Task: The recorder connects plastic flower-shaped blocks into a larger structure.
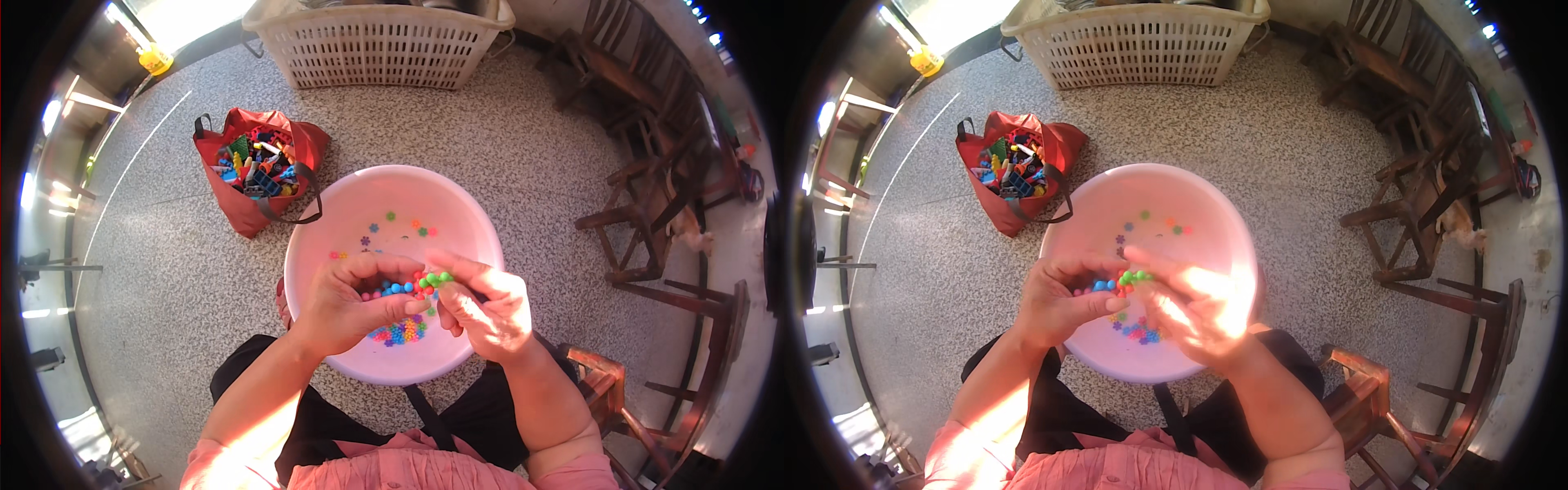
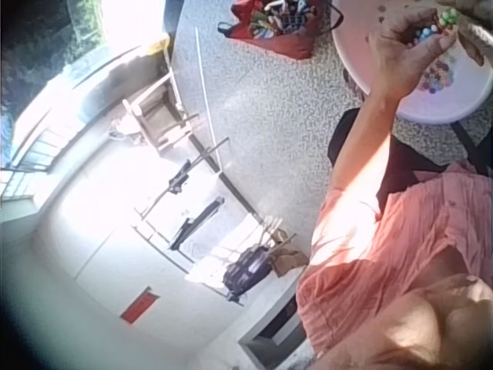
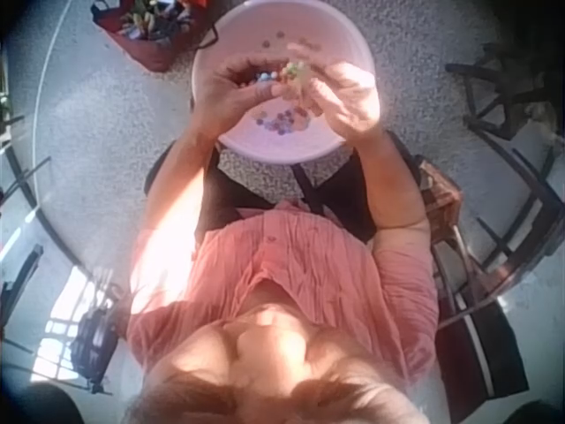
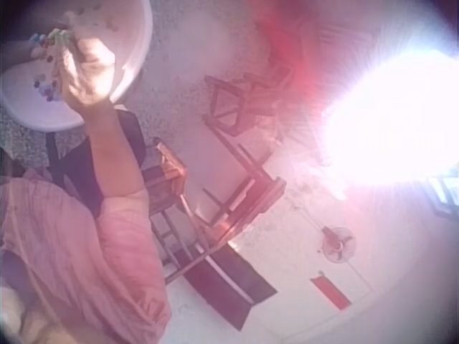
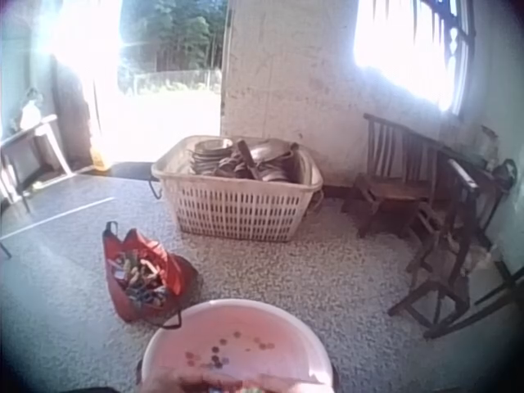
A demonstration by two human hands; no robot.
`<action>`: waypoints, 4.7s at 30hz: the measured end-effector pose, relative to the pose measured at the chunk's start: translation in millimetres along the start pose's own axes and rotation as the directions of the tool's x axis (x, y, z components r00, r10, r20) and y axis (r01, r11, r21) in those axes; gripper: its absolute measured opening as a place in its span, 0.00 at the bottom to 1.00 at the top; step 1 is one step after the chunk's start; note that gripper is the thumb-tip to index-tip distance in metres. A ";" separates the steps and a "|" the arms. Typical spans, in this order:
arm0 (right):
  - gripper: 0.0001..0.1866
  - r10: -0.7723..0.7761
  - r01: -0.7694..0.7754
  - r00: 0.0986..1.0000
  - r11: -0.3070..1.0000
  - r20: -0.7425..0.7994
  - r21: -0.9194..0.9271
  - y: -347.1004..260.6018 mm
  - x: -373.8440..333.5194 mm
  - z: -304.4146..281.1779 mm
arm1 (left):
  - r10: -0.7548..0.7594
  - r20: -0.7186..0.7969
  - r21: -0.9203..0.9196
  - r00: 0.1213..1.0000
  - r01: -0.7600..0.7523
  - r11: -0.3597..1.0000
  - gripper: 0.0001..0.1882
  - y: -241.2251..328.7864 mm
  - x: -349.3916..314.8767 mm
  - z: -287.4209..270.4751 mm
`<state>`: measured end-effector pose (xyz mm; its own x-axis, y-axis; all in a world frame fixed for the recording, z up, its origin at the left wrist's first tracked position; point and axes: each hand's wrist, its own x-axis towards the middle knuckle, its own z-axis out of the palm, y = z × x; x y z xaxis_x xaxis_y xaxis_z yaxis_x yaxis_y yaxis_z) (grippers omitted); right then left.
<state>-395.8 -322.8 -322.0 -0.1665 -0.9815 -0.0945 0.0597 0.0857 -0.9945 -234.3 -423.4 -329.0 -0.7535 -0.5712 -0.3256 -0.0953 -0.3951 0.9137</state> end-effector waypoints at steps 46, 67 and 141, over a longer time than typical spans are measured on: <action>0.12 -0.435 0.407 0.899 0.797 0.043 -0.446 -3.7 -5.1 -7.9 | 0.121 0.128 0.121 0.984 -0.137 0.983 0.19 -3.3 2.2 1.4; 0.13 0.323 -0.039 0.923 0.619 -0.209 0.784 -2.6 9.9 -15.8 | 0.027 0.093 -0.178 0.995 -0.011 0.984 0.20 3.6 2.7 -1.0; 0.10 -0.082 0.089 0.995 0.988 -0.057 0.130 -2.5 -6.0 -7.5 | 0.130 0.124 0.071 0.984 -0.140 0.988 0.18 -4.0 0.6 7.8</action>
<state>-402.3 -315.8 -319.2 -0.2272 -0.9737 -0.0154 0.1724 -0.0246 -0.9847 -239.4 -416.6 -330.9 -0.8340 -0.5244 -0.1714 -0.0353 -0.2592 0.9652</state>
